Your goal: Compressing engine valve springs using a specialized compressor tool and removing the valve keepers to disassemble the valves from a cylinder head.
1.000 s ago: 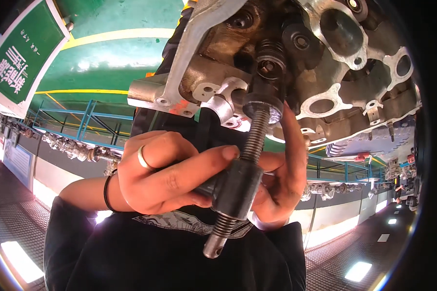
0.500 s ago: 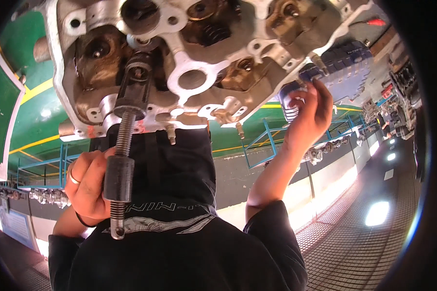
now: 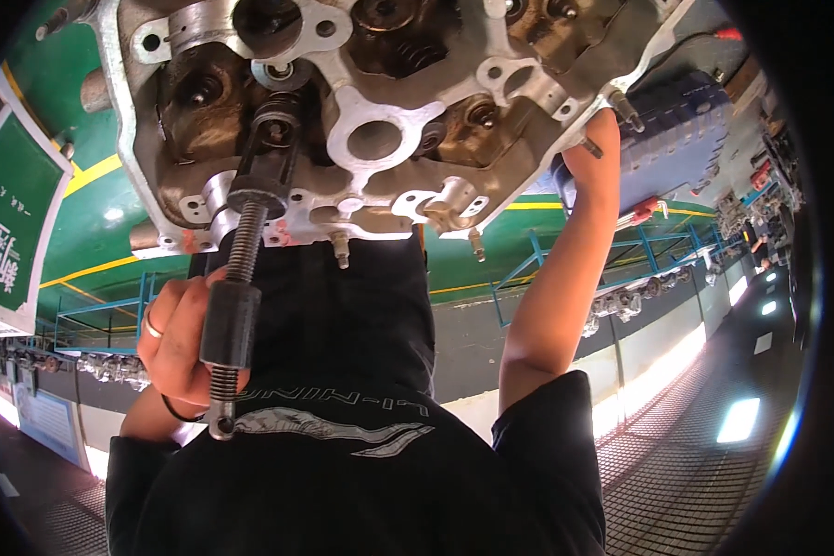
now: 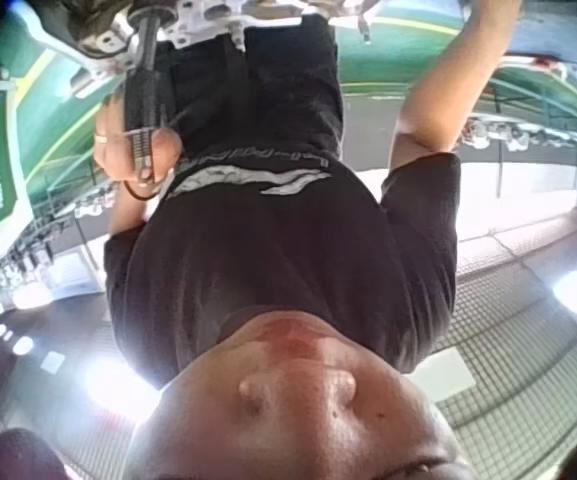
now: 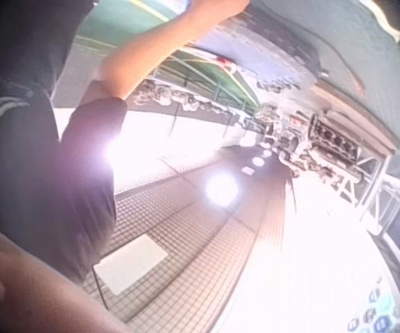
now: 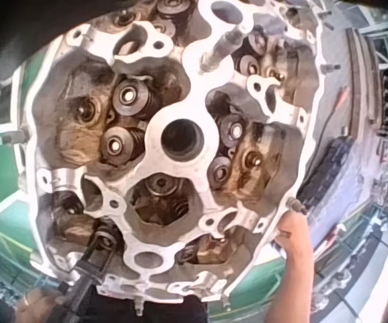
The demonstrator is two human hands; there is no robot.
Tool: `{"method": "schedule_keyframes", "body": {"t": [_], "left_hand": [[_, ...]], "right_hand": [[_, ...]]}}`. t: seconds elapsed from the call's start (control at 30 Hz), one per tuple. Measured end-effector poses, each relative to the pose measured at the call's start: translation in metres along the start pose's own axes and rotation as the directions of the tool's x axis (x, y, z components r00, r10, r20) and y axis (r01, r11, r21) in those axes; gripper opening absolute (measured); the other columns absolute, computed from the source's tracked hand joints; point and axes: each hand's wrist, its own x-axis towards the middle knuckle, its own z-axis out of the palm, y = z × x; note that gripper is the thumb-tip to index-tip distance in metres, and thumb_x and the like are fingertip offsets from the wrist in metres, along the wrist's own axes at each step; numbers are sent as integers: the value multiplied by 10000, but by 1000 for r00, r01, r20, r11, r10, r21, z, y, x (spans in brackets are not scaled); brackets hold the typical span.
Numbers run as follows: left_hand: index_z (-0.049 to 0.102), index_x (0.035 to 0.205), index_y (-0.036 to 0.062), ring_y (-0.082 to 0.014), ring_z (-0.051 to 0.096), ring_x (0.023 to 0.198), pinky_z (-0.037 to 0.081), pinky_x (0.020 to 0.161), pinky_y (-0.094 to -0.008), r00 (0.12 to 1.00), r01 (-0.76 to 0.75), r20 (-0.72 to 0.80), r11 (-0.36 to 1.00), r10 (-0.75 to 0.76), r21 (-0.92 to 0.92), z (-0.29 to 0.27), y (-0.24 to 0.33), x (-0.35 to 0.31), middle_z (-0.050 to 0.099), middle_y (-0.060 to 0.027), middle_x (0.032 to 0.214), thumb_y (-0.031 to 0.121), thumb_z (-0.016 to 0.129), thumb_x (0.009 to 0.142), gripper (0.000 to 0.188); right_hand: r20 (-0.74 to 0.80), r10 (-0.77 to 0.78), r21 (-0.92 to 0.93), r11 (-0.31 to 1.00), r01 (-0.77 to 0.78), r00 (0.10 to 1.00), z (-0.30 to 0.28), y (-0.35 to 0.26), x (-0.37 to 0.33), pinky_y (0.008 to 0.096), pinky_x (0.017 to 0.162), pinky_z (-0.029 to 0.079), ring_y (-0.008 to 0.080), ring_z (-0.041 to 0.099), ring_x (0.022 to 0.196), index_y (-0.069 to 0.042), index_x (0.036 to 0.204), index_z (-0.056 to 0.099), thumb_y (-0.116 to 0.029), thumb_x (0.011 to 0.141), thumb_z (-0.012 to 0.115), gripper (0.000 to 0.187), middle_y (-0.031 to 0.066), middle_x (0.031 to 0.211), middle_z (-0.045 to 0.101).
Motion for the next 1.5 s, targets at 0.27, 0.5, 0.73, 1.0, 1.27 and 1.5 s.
{"method": "schedule_keyframes", "body": {"t": [0.27,0.5,0.73,1.0,1.27,1.5], "left_hand": [[678,1167,-125,-228,626,592,499,499,-323,986,-165,-32,977,162,-137,-1,-10,17,708,-165,876,250,630,1000,413],[710,1166,-92,-175,612,573,472,468,-297,987,-152,12,961,159,-232,-6,-12,20,678,-95,878,358,679,978,488],[754,1135,-49,-135,563,545,422,444,-284,992,-126,-56,957,115,-263,3,-9,19,513,-25,742,342,741,883,465],[716,1121,-91,-200,613,568,474,475,-312,991,-125,15,956,133,-267,-1,-13,14,599,-82,768,355,638,1008,467],[779,1155,47,-109,446,517,362,427,-280,992,-112,-96,950,87,-291,5,-10,12,381,-4,752,332,799,741,503],[765,1195,70,-103,465,522,363,430,-277,995,-88,-78,946,67,-313,4,-11,14,378,0,744,317,820,715,543]], "right_hand": [[6,421,743,605,-286,907,20,10,6,352,751,550,193,662,867,-13,1114,661,-107,942,635,198,80,978,681],[93,-23,887,-453,-93,995,-46,-7,-33,190,366,265,43,326,367,-28,1097,617,-67,1030,506,136,-24,629,506],[75,-300,991,-86,-105,951,-77,-93,-64,272,300,470,166,472,391,-6,898,523,-300,1059,518,335,98,636,487],[-149,-304,798,525,296,941,-13,-187,-87,230,318,306,100,381,405,102,1105,590,-407,1112,449,528,71,692,471],[-121,-203,594,770,235,972,6,-231,-92,255,482,454,175,591,520,103,1005,621,-218,1056,578,328,158,669,636],[-76,-191,481,853,203,979,13,-246,-91,224,487,421,132,585,526,89,988,660,-176,1051,589,281,116,690,662]]}}
